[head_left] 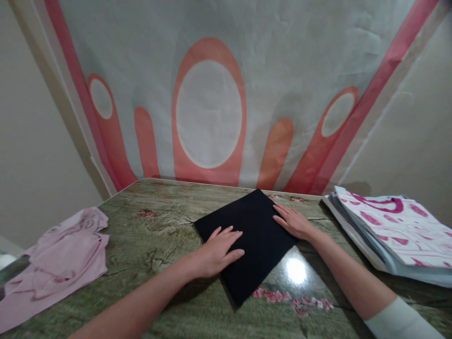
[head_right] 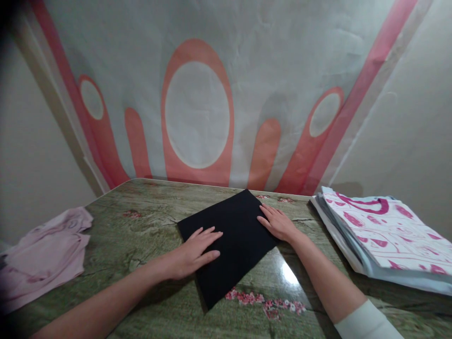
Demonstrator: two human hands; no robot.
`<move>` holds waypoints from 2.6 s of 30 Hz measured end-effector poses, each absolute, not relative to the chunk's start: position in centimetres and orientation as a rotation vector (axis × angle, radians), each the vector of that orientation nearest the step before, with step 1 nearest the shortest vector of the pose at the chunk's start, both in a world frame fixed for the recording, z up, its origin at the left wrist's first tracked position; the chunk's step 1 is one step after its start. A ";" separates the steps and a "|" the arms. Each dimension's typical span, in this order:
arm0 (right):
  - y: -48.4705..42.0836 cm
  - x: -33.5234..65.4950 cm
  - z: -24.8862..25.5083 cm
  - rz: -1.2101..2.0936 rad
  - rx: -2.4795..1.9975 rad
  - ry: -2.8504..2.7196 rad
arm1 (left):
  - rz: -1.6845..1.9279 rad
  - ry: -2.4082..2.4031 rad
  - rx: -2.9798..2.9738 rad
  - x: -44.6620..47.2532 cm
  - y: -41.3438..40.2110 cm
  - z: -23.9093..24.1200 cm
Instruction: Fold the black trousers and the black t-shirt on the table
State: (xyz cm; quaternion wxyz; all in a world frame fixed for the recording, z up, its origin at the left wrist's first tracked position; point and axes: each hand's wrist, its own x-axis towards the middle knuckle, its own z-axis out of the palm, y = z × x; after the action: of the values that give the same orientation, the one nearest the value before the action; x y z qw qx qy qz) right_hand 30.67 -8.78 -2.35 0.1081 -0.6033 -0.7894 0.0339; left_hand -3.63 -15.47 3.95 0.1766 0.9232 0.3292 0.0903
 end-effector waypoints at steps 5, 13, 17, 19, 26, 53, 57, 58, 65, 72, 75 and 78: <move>-8.2 32.5 -3.0 0.125 -1.800 -2.191 | 0.666 1.294 2.471 -7.7 -9.7 2.3; -4.4 31.3 -1.0 0.063 -1.796 -2.076 | 0.750 1.314 1.961 -12.0 -6.8 2.5; -0.6 28.8 -0.4 0.090 -1.830 -2.004 | 0.707 1.267 1.938 -12.4 -6.7 2.5; 1.2 27.7 -0.5 0.100 -1.871 -1.944 | 0.691 1.259 1.922 -12.7 -6.5 2.4; 4.5 25.4 -1.6 0.116 -2.001 -1.791 | 0.632 1.237 1.833 -13.7 -6.0 2.5; 5.4 25.0 -2.4 0.101 -2.106 -1.737 | 0.544 1.104 1.614 -12.1 -6.5 2.7; 5.6 25.1 -2.0 0.120 -2.128 -1.762 | 0.490 1.106 1.646 -12.1 -6.5 2.9; 5.6 25.1 -2.0 0.122 -2.133 -1.764 | 0.491 1.108 1.651 -12.1 -6.5 2.9; 5.2 25.0 -2.3 0.092 -2.163 -1.731 | 0.436 1.168 1.728 -12.0 -6.7 2.9; 4.6 24.8 -2.3 0.070 -2.064 -1.752 | 0.577 1.379 2.083 -11.3 -6.4 1.8; 4.4 25.3 -2.0 0.075 -2.001 -1.770 | 0.582 1.456 2.260 -11.0 -6.7 1.6; 4.0 26.9 -1.5 0.089 -1.957 -1.775 | 0.579 1.590 2.406 -10.5 -7.6 2.3</move>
State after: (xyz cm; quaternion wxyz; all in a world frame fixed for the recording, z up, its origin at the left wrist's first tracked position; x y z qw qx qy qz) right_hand 26.86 3.98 -1.49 0.2464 -0.7176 -0.6506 0.0326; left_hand -10.48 -7.61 2.34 0.0998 0.8139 0.5377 0.1960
